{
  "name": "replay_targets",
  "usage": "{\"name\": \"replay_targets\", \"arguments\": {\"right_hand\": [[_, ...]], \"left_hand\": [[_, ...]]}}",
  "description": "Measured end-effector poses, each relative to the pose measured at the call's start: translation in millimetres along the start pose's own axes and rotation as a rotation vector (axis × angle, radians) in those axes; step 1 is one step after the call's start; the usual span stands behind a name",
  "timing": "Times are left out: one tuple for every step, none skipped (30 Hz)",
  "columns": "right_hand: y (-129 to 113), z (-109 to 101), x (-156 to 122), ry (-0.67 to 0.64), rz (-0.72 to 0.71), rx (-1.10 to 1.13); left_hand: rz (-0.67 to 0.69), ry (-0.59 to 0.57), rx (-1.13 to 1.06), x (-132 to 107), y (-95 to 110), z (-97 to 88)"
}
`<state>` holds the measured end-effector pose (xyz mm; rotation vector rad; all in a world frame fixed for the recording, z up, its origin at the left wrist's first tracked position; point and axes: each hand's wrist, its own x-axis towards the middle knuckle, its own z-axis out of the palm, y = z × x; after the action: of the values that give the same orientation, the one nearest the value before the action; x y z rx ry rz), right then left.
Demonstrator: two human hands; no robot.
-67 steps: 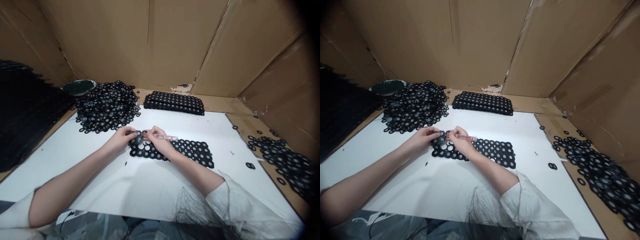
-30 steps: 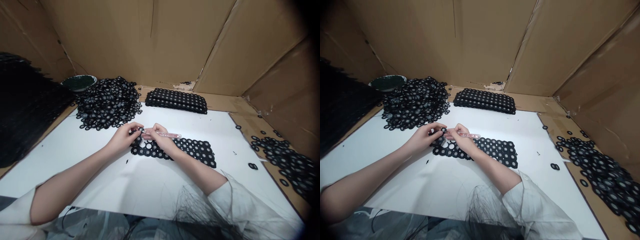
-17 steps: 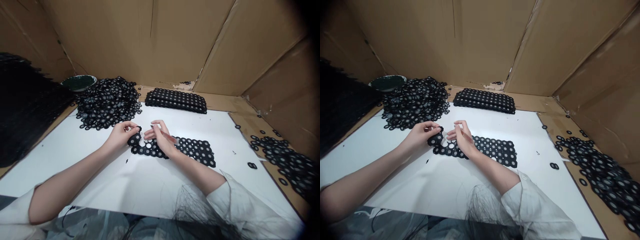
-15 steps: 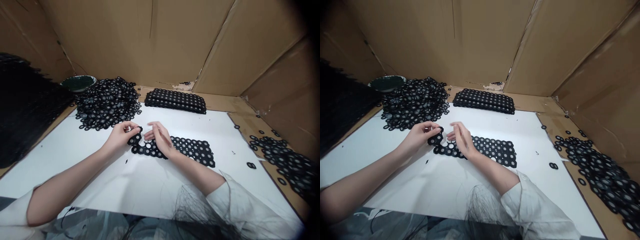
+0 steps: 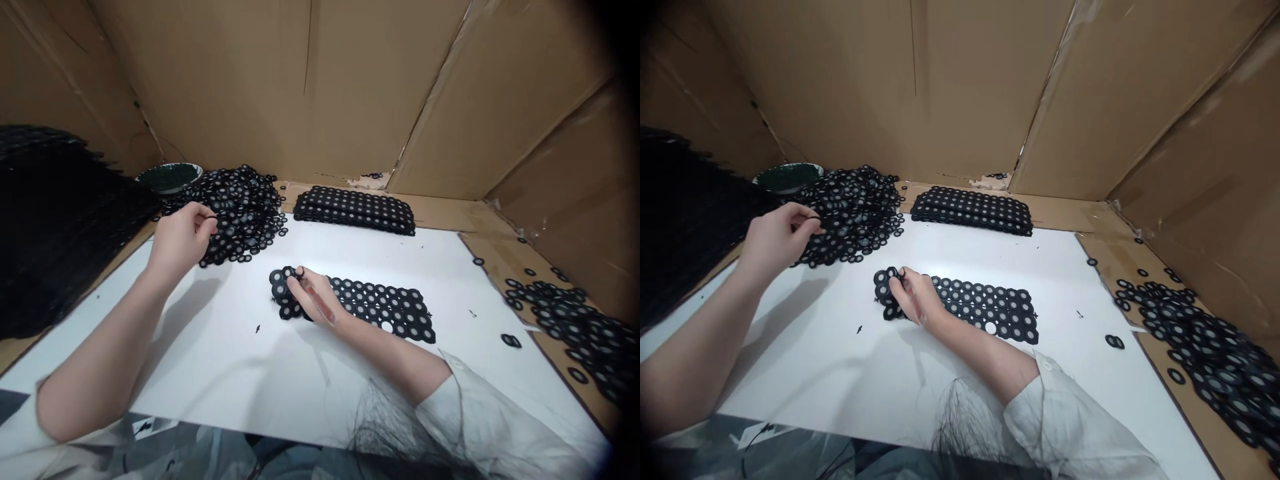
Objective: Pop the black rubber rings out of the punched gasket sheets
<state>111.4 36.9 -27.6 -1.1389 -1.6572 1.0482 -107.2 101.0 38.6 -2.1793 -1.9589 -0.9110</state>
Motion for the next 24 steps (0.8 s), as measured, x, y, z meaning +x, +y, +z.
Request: {"name": "replay_targets", "arguments": {"right_hand": [[1.2, 0.3, 0.6, -0.006, 0.028, 0.066], [2.4, 0.5, 1.2, -0.011, 0.056, 0.137], [3.6, 0.3, 1.9, -0.014, 0.079, 0.203], [4.6, -0.2, 2.5, -0.013, 0.096, 0.257], [5.4, -1.0, 3.0, -0.011, 0.103, 0.291], [5.9, -1.9, 3.3, -0.01, 0.102, 0.306], [6.2, -2.8, 3.4, -0.02, 0.098, 0.311], [6.3, -3.7, 3.4, -0.039, 0.097, 0.313], [6.2, -4.4, 3.3, -0.058, 0.1, 0.316], [6.1, -4.8, 3.1, -0.074, 0.104, 0.32], [6.1, -5.0, 2.9, -0.082, 0.11, 0.326], [6.2, -4.9, 2.8, -0.083, 0.115, 0.331], [6.5, -4.8, 2.7, -0.081, 0.113, 0.334], [7.0, -4.5, 2.7, -0.079, 0.104, 0.331], [7.7, -4.3, 2.8, -0.079, 0.089, 0.326], [8.5, -4.1, 3.0, -0.079, 0.073, 0.319], [9.3, -4.1, 3.3, -0.081, 0.06, 0.315], [9.9, -4.1, 3.6, -0.085, 0.052, 0.315], [10.5, -4.2, 4.0, -0.089, 0.049, 0.321], [10.7, -4.5, 4.4, -0.093, 0.05, 0.334], [10.6, -4.7, 4.8, -0.095, 0.053, 0.348], [10.2, -5.0, 5.3, -0.093, 0.054, 0.36], [9.5, -5.3, 5.7, -0.082, 0.055, 0.366], [8.4, -5.6, 6.0, -0.064, 0.052, 0.371]], "left_hand": [[-0.005, 0.019, -0.001, 4.0, -9.3, 3.9], [0.002, 0.053, 0.031, 7.2, -17.7, 9.3], [0.014, 0.074, 0.093, 9.4, -25.0, 15.1], [0.024, 0.074, 0.15, 10.9, -30.8, 20.7], [0.028, 0.065, 0.184, 11.6, -35.1, 25.0], [0.033, 0.048, 0.206, 11.7, -37.4, 27.7], [0.036, 0.039, 0.206, 11.1, -37.6, 28.3], [0.039, 0.048, 0.192, 9.8, -35.5, 27.2], [0.048, 0.071, 0.169, 7.7, -30.9, 24.8], [0.059, 0.106, 0.134, 4.7, -24.0, 21.7], [0.073, 0.133, 0.081, 0.8, -15.0, 18.7], [0.089, 0.129, 0.007, -3.9, -4.6, 16.3], [0.103, 0.09, -0.093, -9.4, 6.8, 15.0], [0.124, -0.032, -0.211, -15.4, 18.3, 14.7], [0.134, -0.194, -0.328, -21.5, 29.2, 15.4], [0.13, -0.356, -0.429, -27.4, 38.8, 16.9], [0.116, -0.502, -0.516, -32.7, 46.7, 18.8], [0.073, -0.601, -0.593, -37.0, 52.5, 20.8], [0.018, -0.665, -0.653, -40.2, 56.2, 22.7], [-0.045, -0.698, -0.71, -42.3, 57.8, 24.4], [-0.11, -0.71, -0.768, -43.4, 57.9, 25.8], [-0.168, -0.716, -0.826, -43.7, 56.7, 27.1], [-0.214, -0.725, -0.882, -43.5, 54.8, 28.2], [-0.249, -0.739, -0.929, -43.1, 52.7, 29.2]]}}
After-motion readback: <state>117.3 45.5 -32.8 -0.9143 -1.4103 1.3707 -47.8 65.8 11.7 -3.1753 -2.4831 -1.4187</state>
